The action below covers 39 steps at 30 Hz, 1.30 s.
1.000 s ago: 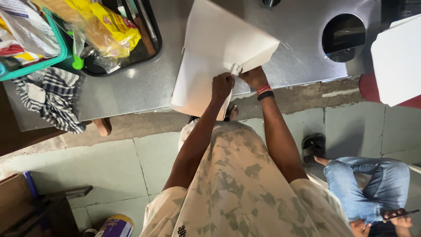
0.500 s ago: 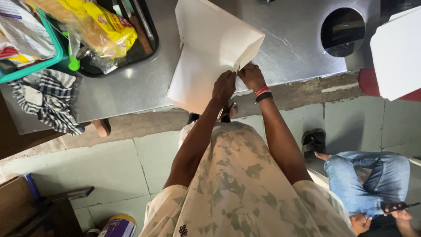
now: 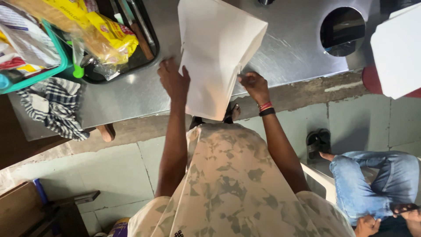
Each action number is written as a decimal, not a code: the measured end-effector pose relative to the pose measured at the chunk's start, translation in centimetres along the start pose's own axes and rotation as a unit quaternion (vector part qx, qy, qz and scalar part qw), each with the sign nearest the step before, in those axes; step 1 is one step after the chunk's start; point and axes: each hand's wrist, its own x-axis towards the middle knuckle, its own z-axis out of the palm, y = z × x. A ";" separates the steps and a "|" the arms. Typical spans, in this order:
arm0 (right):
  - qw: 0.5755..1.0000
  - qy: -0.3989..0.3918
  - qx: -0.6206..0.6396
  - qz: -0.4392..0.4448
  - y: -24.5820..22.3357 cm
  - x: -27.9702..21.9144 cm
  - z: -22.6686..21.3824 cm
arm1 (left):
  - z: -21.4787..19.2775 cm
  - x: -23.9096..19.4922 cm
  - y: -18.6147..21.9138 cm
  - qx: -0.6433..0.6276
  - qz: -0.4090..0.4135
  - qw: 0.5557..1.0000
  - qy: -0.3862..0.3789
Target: The person assembles flat-packed pizza boxes by folding the cardboard along pre-scored lines and tucking the flaps to form the box shape. They repeat this process for multiple boxes on a stainless steel countertop.
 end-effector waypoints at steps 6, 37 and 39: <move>0.965 0.154 -0.115 -0.175 0.3 2.3 3.4 | 1.2 -0.3 -3.1 -0.125 -0.016 0.977 -0.174; 0.888 0.173 -0.217 -0.366 -3.6 10.8 2.8 | 0.4 -7.1 1.0 -0.135 -0.029 0.951 -0.277; 0.909 0.173 -0.173 -0.336 -3.3 10.9 3.3 | 0.6 -7.2 1.0 -0.135 -0.025 0.950 -0.281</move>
